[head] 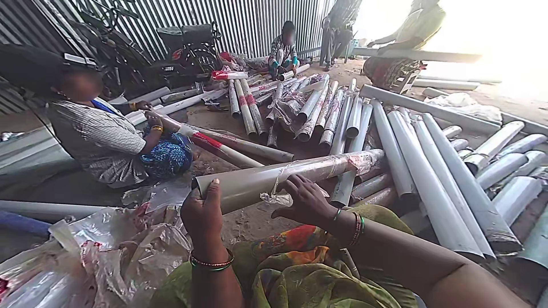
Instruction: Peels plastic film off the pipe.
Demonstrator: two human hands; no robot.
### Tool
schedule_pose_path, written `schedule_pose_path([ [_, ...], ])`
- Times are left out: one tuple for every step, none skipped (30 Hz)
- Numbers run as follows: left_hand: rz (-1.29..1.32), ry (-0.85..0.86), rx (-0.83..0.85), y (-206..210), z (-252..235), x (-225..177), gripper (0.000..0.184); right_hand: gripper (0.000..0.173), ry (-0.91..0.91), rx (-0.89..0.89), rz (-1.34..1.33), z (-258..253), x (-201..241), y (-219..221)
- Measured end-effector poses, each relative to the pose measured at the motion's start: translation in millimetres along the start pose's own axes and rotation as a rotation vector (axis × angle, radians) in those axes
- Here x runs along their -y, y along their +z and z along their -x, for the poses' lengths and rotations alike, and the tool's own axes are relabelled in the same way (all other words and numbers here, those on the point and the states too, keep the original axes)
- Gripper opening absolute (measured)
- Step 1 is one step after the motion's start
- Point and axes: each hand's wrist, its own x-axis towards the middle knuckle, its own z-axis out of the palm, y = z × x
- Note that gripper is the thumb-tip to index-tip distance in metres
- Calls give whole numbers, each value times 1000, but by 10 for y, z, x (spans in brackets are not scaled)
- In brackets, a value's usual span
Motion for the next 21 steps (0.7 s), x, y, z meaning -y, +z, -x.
schedule_pose_path([
  [-2, -3, 4, -3, 2, -5, 32, 64, 12, 50, 51, -35, 82, 37],
  [-7, -3, 5, -7, 5, -11, 32, 66, 19, 68, 99, -68, 141, 81],
  [-11, -1, 5, -12, 5, -13, 32, 65, 23, 58, 134, -98, 180, 127],
  [-11, 3, 5, -13, 2, -8, 32, 60, 14, 12, 158, -123, 191, 182],
  [-6, 4, 5, -11, -1, 0, 32, 53, -12, -61, 188, -146, 174, 246],
  [2, 2, 4, -7, -5, 14, 32, 45, -29, -107, 208, -169, 160, 286],
  [11, 0, 2, 1, -12, 32, 31, 39, -33, -111, 222, -190, 150, 299],
  [20, -2, -1, 10, -22, 49, 31, 37, -21, -68, 223, -208, 151, 278],
  [26, -12, -1, 14, -30, 55, 30, 37, 1, 10, 213, -222, 160, 225],
  [31, -21, -2, 16, -38, 58, 30, 38, 23, 88, 189, -233, 160, 170],
  [34, -26, -2, 19, -46, 59, 30, 38, 38, 141, 156, -240, 135, 132],
  [41, -27, 0, 22, -52, 62, 29, 37, 40, 160, 124, -237, 84, 116],
  [47, -21, -2, 27, -58, 71, 29, 36, 51, 180, 91, -229, 27, 100],
  [53, -11, -6, 33, -62, 82, 28, 36, 83, 212, 59, -222, -16, 67],
  [64, -2, -8, 37, -66, 89, 28, 38, 127, 256, 36, -218, -46, 19],
  [71, 8, -13, 40, -69, 97, 27, 40, 178, 308, 21, -213, -60, -48],
  [76, 14, -15, 41, -72, 105, 26, 42, 213, 322, 12, -192, -87, -93],
  [77, 21, -19, 40, -72, 110, 26, 43, 240, 319, 2, -160, -127, -131],
  [78, 27, -20, 38, -69, 112, 25, 44, 259, 306, -15, -120, -183, -162],
  [83, 32, -18, 33, -61, 108, 25, 44, 279, 298, -35, -79, -239, -196],
  [83, 41, -19, 29, -50, 103, 25, 45, 298, 287, -51, -37, -295, -231],
])
